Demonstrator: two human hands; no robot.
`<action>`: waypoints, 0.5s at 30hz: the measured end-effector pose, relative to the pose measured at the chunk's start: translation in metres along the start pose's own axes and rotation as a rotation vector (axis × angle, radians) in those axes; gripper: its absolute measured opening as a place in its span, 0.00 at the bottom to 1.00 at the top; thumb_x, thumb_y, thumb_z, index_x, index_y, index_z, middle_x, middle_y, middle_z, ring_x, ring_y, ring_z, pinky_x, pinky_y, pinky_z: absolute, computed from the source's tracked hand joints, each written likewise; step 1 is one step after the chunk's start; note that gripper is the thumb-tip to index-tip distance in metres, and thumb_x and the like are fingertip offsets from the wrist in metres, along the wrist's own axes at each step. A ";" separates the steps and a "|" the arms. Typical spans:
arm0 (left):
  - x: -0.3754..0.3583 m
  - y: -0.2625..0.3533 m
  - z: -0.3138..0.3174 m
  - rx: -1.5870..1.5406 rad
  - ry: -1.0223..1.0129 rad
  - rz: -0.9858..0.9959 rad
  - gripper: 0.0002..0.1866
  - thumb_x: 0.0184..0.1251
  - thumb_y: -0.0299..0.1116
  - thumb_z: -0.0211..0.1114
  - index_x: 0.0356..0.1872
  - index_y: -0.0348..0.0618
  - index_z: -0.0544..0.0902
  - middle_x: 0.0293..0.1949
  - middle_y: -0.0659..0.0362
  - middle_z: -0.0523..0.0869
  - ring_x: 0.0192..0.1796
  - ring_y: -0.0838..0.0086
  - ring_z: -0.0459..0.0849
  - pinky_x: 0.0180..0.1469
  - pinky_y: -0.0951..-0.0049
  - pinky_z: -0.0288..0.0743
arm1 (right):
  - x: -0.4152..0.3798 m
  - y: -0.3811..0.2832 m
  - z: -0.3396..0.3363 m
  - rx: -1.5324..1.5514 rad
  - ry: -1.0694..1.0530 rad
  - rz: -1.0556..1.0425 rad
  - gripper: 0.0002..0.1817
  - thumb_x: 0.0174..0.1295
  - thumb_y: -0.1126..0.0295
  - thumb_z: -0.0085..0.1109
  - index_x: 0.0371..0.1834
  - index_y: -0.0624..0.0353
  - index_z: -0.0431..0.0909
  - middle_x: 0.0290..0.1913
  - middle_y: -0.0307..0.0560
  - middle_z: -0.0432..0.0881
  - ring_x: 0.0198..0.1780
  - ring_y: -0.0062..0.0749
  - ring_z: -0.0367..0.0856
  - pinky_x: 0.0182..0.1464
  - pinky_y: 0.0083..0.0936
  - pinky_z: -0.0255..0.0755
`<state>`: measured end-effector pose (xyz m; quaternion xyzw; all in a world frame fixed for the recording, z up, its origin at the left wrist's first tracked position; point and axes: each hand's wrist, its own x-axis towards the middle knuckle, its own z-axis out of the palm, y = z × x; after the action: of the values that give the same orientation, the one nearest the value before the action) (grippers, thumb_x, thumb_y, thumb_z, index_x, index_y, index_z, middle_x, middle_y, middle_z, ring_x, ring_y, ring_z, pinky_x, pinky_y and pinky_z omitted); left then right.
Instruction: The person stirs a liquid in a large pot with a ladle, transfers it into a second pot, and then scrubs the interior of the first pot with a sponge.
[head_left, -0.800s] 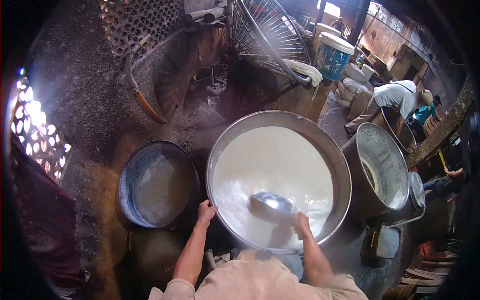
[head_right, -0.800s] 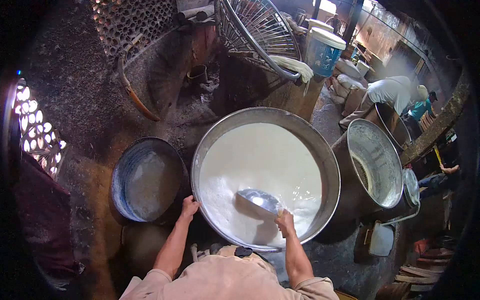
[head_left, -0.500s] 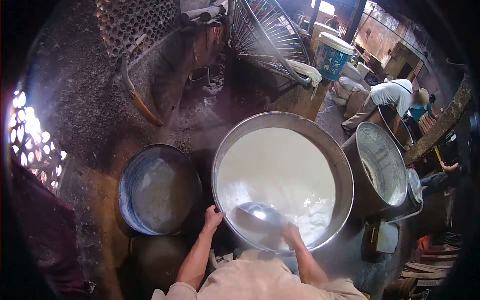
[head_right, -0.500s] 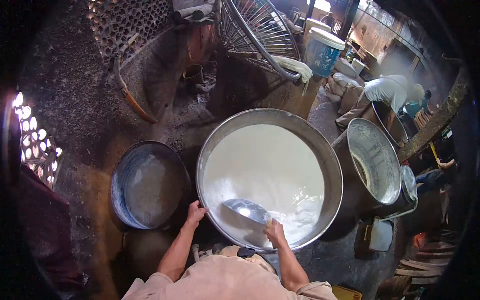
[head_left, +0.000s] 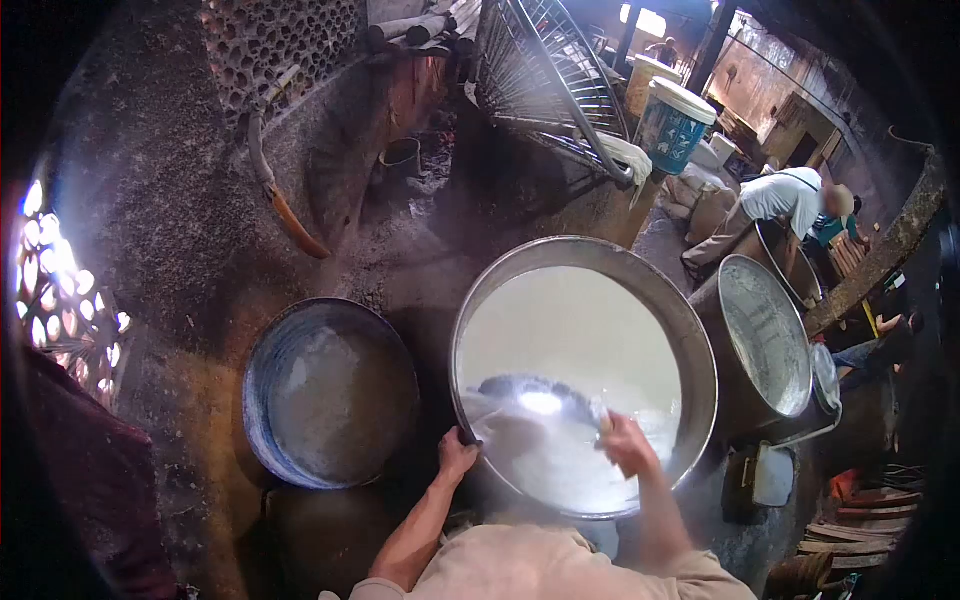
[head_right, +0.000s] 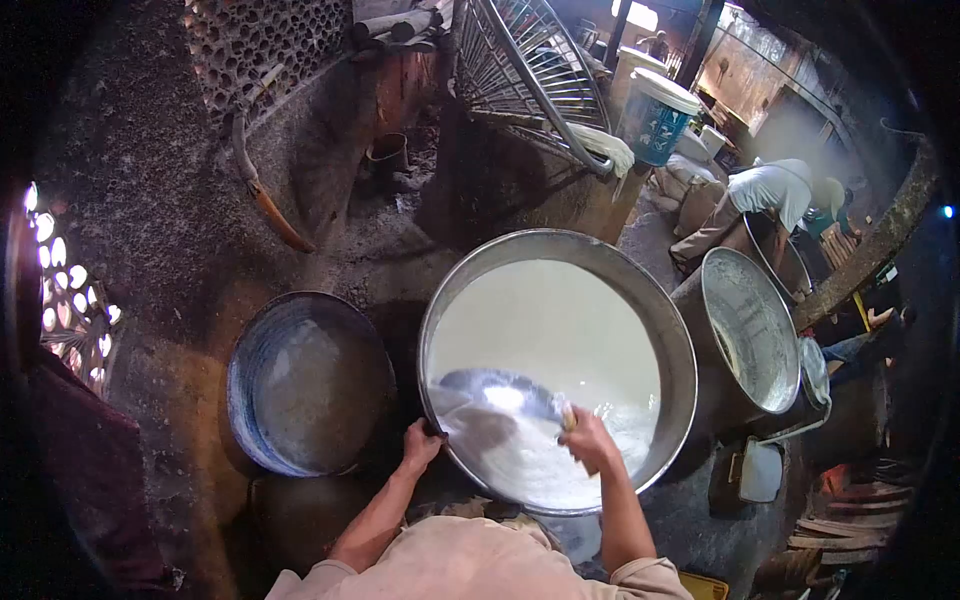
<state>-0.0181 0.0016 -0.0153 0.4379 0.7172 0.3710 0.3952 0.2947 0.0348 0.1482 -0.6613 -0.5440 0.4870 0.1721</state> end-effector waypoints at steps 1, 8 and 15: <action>0.001 -0.003 0.002 -0.051 0.002 -0.007 0.18 0.43 0.33 0.69 0.36 0.36 0.80 0.36 0.44 0.85 0.44 0.51 0.83 0.45 0.59 0.75 | 0.004 -0.029 -0.002 -0.057 0.053 -0.033 0.19 0.43 0.77 0.62 0.42 0.63 0.74 0.22 0.47 0.77 0.20 0.29 0.77 0.19 0.28 0.72; -0.003 0.011 -0.004 0.000 -0.042 -0.067 0.18 0.42 0.36 0.71 0.36 0.38 0.81 0.36 0.46 0.85 0.43 0.53 0.83 0.45 0.60 0.75 | 0.128 -0.035 0.025 -0.421 0.321 -0.295 0.18 0.43 0.76 0.52 0.42 0.64 0.73 0.26 0.58 0.79 0.25 0.42 0.81 0.23 0.34 0.75; -0.004 0.008 -0.001 0.047 -0.009 -0.074 0.17 0.42 0.35 0.71 0.35 0.39 0.81 0.34 0.46 0.85 0.42 0.53 0.83 0.45 0.60 0.75 | 0.120 0.001 0.030 -0.597 0.132 -0.083 0.11 0.48 0.74 0.52 0.35 0.66 0.76 0.26 0.58 0.81 0.27 0.45 0.82 0.28 0.38 0.76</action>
<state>-0.0152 0.0006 -0.0069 0.4218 0.7398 0.3370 0.4014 0.2625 0.1319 0.0790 -0.6900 -0.6773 0.2542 0.0251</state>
